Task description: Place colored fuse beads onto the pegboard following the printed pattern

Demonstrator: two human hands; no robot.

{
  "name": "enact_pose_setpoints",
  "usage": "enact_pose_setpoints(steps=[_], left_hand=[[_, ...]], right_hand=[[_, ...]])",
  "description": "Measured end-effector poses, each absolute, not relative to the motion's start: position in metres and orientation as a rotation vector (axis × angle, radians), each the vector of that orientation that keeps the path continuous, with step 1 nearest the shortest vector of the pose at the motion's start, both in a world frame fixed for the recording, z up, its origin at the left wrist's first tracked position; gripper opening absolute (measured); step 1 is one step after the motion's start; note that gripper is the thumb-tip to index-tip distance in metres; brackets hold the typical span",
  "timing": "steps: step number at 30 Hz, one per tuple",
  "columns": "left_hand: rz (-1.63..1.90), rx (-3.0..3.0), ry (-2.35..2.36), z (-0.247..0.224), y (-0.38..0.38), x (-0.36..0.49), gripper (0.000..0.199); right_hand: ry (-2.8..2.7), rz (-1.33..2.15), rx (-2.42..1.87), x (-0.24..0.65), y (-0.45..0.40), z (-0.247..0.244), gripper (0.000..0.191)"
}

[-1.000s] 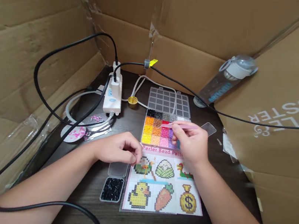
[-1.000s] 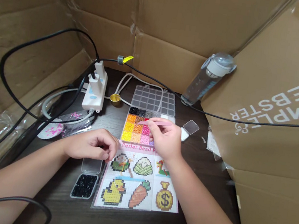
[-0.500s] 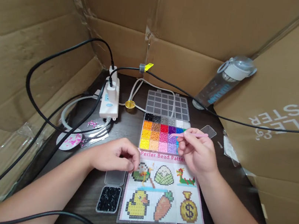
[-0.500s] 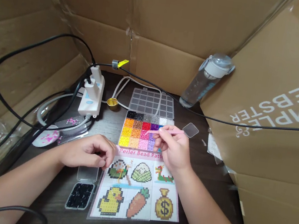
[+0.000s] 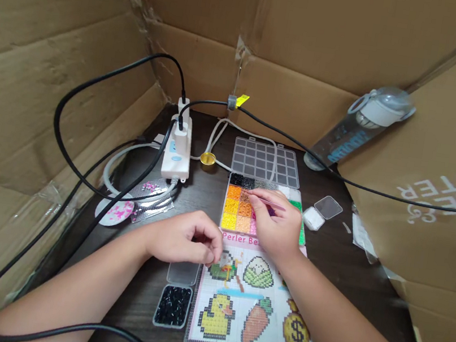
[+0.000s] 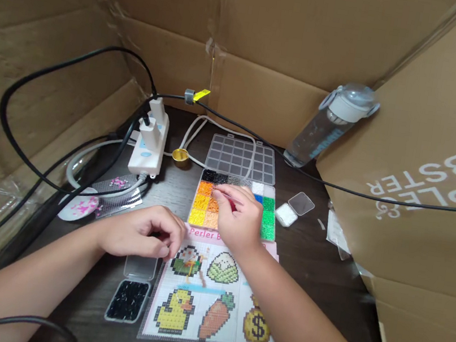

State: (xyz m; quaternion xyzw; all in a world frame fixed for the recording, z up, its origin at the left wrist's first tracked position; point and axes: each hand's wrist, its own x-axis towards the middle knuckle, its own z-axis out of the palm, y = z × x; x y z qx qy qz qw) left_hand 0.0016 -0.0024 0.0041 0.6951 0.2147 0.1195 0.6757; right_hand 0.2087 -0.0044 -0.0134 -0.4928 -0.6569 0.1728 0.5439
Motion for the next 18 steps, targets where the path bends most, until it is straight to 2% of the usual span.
enact_pose_setpoints(steps=[18], left_hand=[[0.28,1.556,0.471,0.002,-0.003,0.002,0.011]], right_hand=[[-1.611,0.353,-1.227,0.205,-0.008,-0.027,0.011]])
